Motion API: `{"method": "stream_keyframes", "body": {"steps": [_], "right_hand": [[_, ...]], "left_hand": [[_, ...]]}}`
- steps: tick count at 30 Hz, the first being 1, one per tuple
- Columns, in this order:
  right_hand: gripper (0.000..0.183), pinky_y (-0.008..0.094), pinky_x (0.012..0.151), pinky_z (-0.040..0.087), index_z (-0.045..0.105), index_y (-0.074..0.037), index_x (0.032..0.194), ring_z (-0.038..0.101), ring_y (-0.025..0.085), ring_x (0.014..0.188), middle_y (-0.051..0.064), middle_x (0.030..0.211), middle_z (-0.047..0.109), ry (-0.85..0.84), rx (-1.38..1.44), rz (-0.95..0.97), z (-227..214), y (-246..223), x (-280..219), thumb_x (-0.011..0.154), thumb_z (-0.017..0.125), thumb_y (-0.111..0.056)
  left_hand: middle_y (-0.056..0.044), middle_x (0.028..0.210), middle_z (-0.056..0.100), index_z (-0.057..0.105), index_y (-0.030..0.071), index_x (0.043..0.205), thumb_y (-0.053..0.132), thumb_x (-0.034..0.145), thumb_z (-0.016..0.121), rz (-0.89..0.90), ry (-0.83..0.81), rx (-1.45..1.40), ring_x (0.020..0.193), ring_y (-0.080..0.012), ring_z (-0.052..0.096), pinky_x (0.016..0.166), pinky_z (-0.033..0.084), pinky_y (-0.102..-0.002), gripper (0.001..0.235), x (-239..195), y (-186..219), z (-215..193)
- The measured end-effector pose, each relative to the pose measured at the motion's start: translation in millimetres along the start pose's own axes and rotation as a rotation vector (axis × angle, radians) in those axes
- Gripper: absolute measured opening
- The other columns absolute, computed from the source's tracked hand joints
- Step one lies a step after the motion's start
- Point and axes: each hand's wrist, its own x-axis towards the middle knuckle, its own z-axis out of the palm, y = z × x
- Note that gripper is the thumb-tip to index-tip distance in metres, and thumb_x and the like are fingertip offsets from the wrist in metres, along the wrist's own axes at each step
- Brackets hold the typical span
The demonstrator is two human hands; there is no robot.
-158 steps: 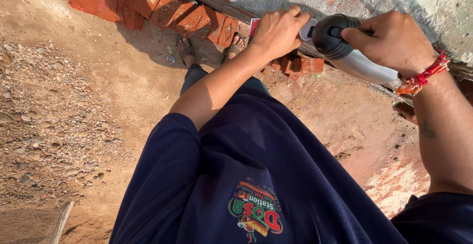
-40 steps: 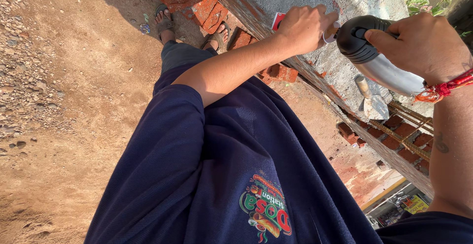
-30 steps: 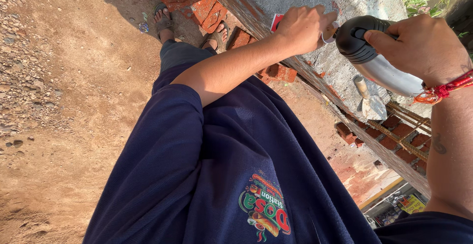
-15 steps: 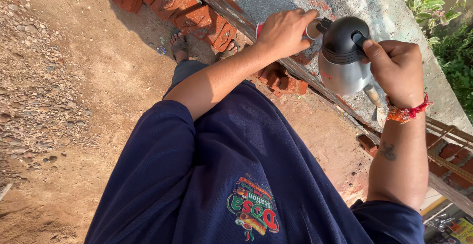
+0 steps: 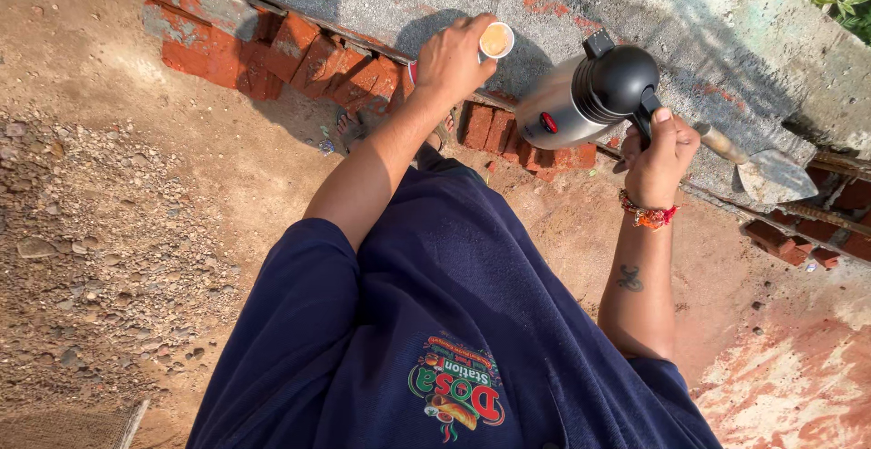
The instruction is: The person sets several paper cups on a brick ledge and pours tea into them from a thermal carafe.
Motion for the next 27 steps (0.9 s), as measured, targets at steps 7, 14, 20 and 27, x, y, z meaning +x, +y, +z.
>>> {"method": "stream_keyframes", "body": {"steps": [7,14,20,27], "right_hand": [[0.049,0.03,0.045,0.031,0.051,-0.005,0.078,0.045,0.013,0.05,0.005,0.064,0.051,0.149,0.074,-0.143,-4.8,55.6,-7.1,0.111,0.065,-0.039],[0.048,0.03,0.044,0.032,0.052,-0.006,0.082,0.046,0.015,0.049,0.005,0.062,0.05,0.237,0.192,-0.184,-3.1,83.4,-4.3,0.108,0.065,-0.045],[0.056,0.032,0.045,0.036,0.056,-0.001,0.087,0.048,0.016,0.05,0.006,0.064,0.053,0.267,0.237,-0.185,1.0,95.8,-6.3,0.105,0.065,-0.053],[0.061,0.032,0.045,0.037,0.056,0.0,0.091,0.049,0.015,0.05,0.006,0.064,0.053,0.255,0.226,-0.186,-1.7,98.0,-4.9,0.103,0.063,-0.059]], "left_hand": [[-0.015,0.131,0.061,0.059,0.02,0.138,0.027,0.077,0.086,-0.096,-0.078,0.015,0.091,-0.0325,0.075,0.078,0.063,-0.043,0.067,4.2,-9.4,10.6],[-0.016,0.121,0.065,0.061,0.015,0.134,0.034,0.071,0.09,-0.103,0.016,0.01,0.093,-0.0353,0.074,0.075,0.061,-0.045,0.071,0.3,-11.8,2.5],[-0.01,0.103,0.077,0.067,0.011,0.117,0.048,0.082,0.087,-0.25,-0.05,-0.322,0.095,-0.0265,0.076,0.081,0.061,-0.041,0.054,-48.3,-18.2,-19.8],[-0.005,0.102,0.077,0.07,0.01,0.115,0.057,0.083,0.078,-0.153,-0.408,-0.568,0.098,-0.0188,0.075,0.087,0.058,-0.035,0.058,-136.4,-15.7,-48.8]]}}
